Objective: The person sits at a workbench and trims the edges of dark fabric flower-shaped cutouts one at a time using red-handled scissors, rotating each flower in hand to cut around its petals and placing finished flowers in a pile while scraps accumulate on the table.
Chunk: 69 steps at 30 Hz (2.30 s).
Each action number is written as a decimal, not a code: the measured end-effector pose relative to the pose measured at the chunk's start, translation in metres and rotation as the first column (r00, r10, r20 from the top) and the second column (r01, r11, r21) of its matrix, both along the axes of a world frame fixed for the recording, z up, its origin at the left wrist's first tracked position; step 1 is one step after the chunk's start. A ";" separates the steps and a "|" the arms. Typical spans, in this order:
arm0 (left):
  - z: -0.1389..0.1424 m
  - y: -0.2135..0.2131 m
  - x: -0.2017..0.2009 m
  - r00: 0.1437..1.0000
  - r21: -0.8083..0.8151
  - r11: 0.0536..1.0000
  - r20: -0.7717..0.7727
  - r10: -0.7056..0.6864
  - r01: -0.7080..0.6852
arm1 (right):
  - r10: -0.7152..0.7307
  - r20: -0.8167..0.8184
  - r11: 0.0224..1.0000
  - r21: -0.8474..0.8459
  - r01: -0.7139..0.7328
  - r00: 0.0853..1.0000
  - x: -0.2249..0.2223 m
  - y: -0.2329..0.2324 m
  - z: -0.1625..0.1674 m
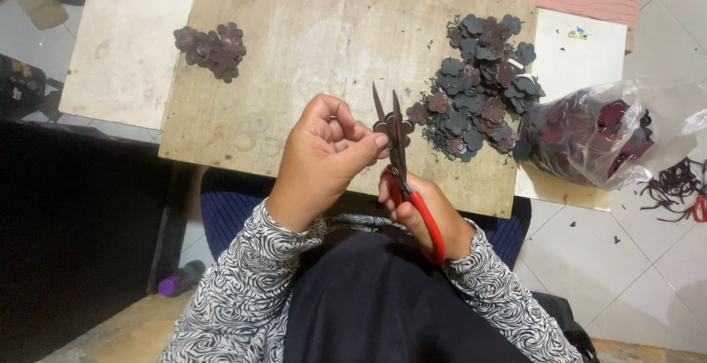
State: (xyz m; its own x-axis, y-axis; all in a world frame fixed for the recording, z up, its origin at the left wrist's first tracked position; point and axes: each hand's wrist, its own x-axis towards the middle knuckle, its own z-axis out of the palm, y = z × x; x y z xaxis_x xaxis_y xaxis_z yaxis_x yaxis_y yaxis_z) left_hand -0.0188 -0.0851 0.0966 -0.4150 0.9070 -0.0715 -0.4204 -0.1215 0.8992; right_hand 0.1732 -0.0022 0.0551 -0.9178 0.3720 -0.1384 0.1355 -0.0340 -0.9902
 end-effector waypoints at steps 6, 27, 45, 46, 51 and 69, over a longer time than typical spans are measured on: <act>0.001 -0.001 0.002 0.999 -0.063 0.998 -0.030 -0.025 0.023 | -0.009 0.004 1.000 0.017 0.009 1.000 0.001 0.001 -0.001; -0.014 0.004 0.013 0.997 -0.001 0.999 -0.074 0.034 -0.034 | -0.001 -0.062 0.995 0.100 0.008 0.998 0.000 0.000 0.003; -0.013 0.004 0.015 0.998 0.011 0.999 -0.051 0.040 -0.040 | -0.052 -0.051 0.999 -0.018 0.052 0.997 0.000 -0.002 0.000; -0.013 0.005 0.014 0.998 0.009 0.999 -0.050 0.042 -0.041 | -0.053 -0.045 0.999 -0.015 0.052 0.998 0.000 -0.001 -0.001; -0.013 0.005 0.012 0.997 0.007 0.999 -0.056 0.044 -0.044 | -0.055 0.000 0.998 0.001 0.055 0.998 0.001 0.002 -0.005; -0.010 0.003 0.010 0.991 0.011 0.996 -0.102 -0.083 0.084 | -0.028 -0.034 0.998 0.052 0.029 0.999 0.000 0.003 0.001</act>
